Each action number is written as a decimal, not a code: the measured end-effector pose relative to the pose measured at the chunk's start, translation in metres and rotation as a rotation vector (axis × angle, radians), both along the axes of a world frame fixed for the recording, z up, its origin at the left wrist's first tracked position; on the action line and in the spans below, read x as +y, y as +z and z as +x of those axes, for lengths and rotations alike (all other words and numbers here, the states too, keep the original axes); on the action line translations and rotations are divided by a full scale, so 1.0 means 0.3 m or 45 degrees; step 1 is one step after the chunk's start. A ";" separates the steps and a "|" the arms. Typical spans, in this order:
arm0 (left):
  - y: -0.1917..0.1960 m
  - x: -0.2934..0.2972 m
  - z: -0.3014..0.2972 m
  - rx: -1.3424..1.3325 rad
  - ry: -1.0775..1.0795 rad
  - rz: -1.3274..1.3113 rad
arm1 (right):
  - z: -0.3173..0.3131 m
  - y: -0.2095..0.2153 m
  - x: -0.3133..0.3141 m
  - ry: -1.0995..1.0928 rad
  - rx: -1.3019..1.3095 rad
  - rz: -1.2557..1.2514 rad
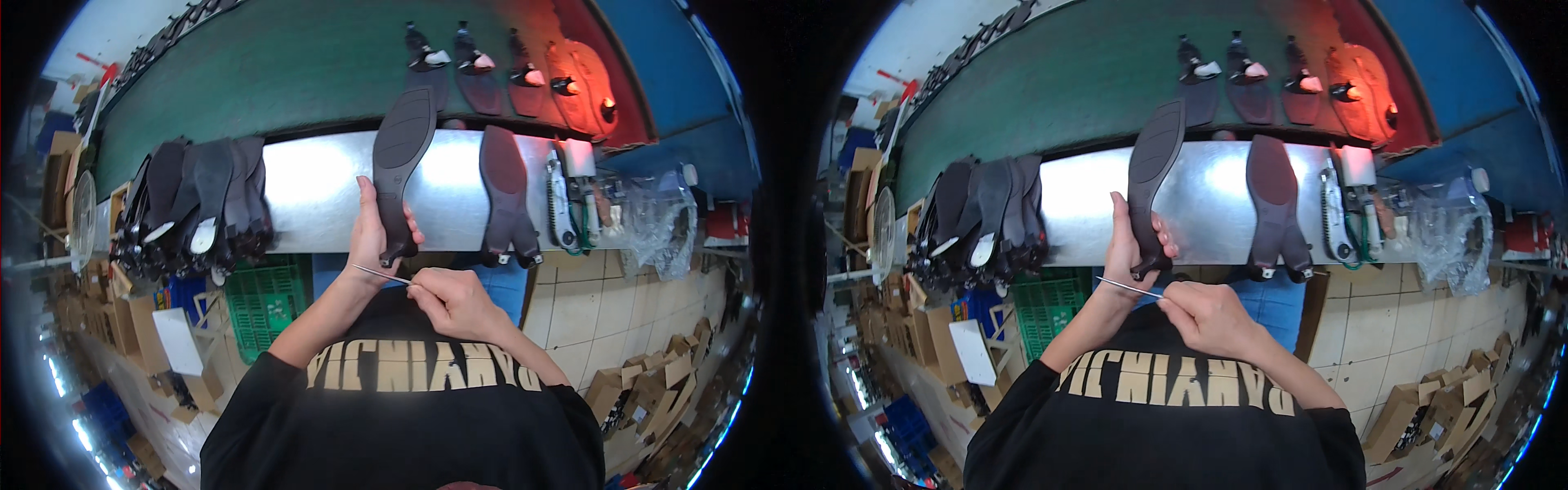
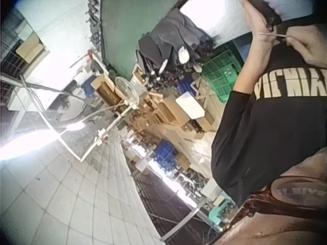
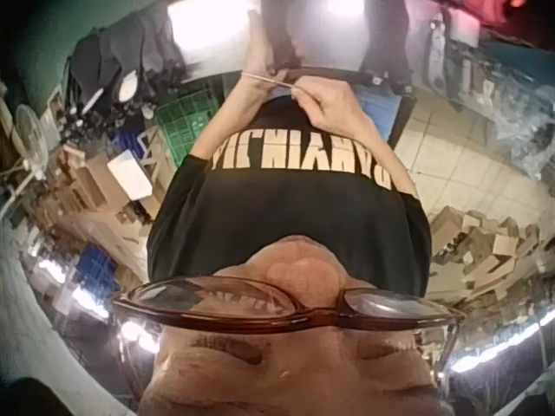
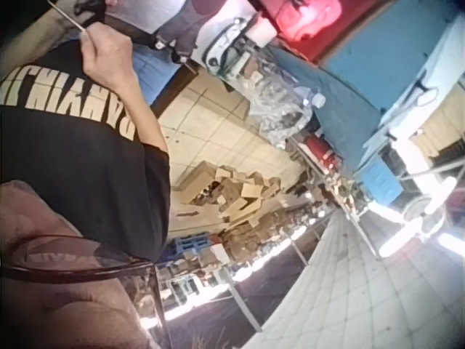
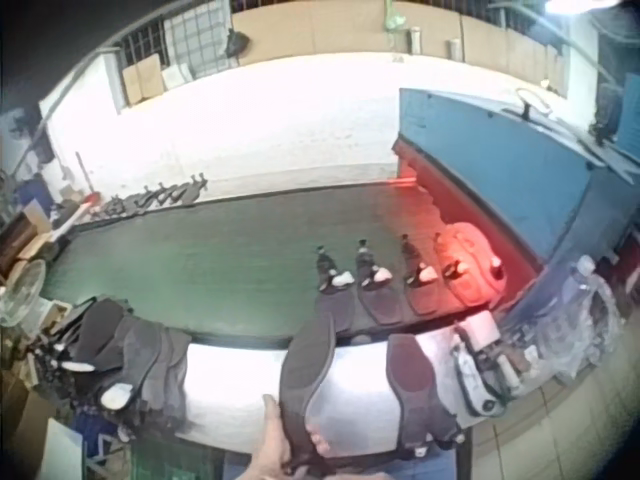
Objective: The person assembles footwear components at a workbench in a factory setting. They pick up a shoe sole and a heel piece, then use a small metal tool to press and secure the heel into the sole. The process is repeated for multiple units, with finished items placed on the table.
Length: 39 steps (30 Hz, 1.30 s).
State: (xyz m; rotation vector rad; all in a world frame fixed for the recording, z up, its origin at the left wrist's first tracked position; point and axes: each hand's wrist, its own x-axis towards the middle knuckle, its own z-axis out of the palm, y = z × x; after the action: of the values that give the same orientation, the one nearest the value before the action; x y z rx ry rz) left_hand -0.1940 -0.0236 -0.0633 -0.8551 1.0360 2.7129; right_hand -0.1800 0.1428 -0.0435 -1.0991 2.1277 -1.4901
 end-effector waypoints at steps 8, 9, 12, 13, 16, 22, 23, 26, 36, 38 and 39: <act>0.069 0.173 0.006 0.248 -0.516 -0.431 | -0.165 0.066 0.104 -0.862 -0.642 -0.510; 0.058 0.179 -0.001 0.270 -0.591 -0.407 | -0.184 0.068 0.129 -0.859 -0.722 -0.536; 0.038 0.153 -0.068 0.515 -0.756 -0.615 | -0.246 0.072 0.206 -0.888 -0.941 -0.559; 0.026 0.136 -0.103 0.591 -0.796 -0.729 | -0.257 0.082 0.214 -0.945 -0.991 -0.589; 0.016 0.069 -0.213 0.504 -0.611 -0.768 | -0.286 0.051 0.255 -0.920 -1.072 -0.559; -0.077 -0.150 -0.495 0.430 -0.165 -1.125 | -0.319 0.076 0.337 -0.932 -1.160 -0.624; -0.077 -0.168 -0.547 0.429 -0.109 -1.244 | -0.327 0.068 0.338 -0.978 -1.118 -0.534; -0.113 -0.191 -0.703 0.463 -0.060 -1.895 | -0.357 -0.027 0.341 -1.072 -0.901 -0.241; -0.219 -0.097 -0.819 0.493 -0.199 -2.549 | -0.307 0.071 0.296 -1.086 0.182 0.157; -0.227 -0.057 -0.790 0.505 -0.019 -2.657 | -0.286 0.094 0.252 -1.013 0.159 0.071; -0.226 -0.055 -0.798 0.520 -0.012 -2.556 | -0.279 0.096 0.221 -0.939 0.126 0.062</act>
State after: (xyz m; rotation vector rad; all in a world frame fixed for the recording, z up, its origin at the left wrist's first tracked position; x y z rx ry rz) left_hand -0.4333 -0.0403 -0.1311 -0.1546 3.5642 0.8614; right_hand -0.2637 0.2091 -0.0145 -0.3652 2.7963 -1.6629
